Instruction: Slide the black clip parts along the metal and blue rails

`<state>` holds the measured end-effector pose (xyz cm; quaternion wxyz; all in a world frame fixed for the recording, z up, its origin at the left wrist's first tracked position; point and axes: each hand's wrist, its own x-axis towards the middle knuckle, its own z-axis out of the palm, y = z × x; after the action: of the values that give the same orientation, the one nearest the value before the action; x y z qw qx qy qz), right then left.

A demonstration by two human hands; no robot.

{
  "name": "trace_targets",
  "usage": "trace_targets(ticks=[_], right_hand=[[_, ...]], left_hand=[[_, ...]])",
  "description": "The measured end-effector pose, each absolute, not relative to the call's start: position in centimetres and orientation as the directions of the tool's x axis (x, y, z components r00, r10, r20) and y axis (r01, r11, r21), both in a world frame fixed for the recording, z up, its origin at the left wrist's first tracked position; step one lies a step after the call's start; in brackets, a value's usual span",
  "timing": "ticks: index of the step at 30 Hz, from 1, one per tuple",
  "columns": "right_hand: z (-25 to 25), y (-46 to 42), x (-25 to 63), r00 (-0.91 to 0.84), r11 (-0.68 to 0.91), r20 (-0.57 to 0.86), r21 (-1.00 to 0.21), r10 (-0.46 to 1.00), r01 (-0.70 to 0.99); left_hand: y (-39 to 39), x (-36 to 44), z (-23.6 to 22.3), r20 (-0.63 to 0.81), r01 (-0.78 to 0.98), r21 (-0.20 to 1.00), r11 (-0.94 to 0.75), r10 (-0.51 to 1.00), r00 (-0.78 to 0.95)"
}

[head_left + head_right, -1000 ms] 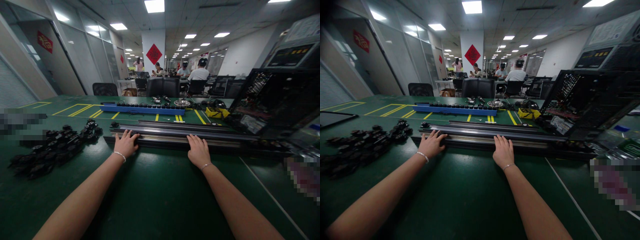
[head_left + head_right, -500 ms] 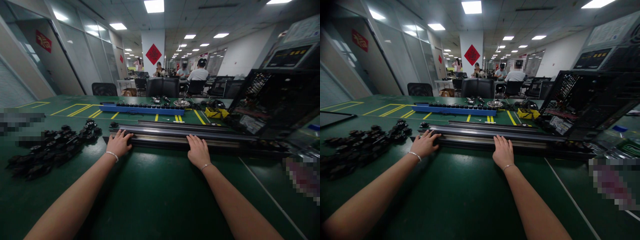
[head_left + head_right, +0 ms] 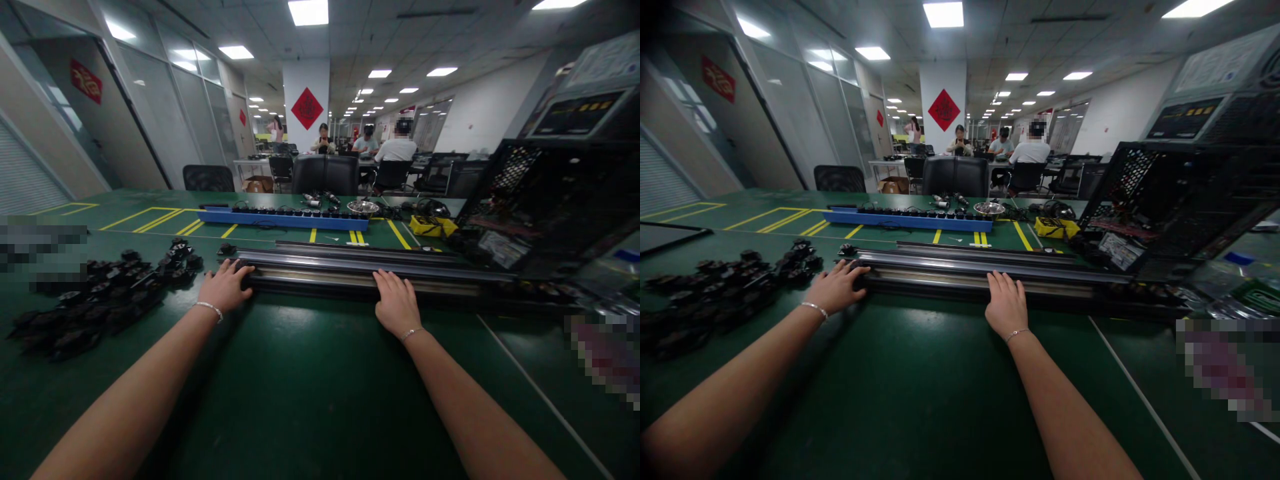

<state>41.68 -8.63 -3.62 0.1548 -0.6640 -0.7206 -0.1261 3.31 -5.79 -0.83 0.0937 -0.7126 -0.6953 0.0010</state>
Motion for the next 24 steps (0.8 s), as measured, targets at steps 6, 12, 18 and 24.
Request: trace_targets(ticks=[6,12,18,24], right_hand=[[-3.5,-8.7,41.7,-0.065,0.079,0.377,-0.023,0.924,0.997],[-3.5,-8.7,41.7,-0.063,0.084,0.383,-0.040,0.922,0.996],[-3.5,-8.7,41.8,-0.077,0.102,0.398,-0.042,0.914,0.994],[-3.7,-8.7,41.8,-0.075,0.105,0.406,-0.053,0.911,0.993]], left_hand=[[-5.8,2.4,-0.7,0.134,0.991,-0.135,0.002,0.991,0.016],[-5.7,1.1,-0.7,0.124,0.992,-0.125,0.025,0.992,-0.010],[-5.5,0.3,-0.7,0.121,0.992,-0.125,0.027,0.993,-0.011],[-5.6,-0.4,-0.6,0.113,0.990,-0.138,0.040,0.993,-0.024]])
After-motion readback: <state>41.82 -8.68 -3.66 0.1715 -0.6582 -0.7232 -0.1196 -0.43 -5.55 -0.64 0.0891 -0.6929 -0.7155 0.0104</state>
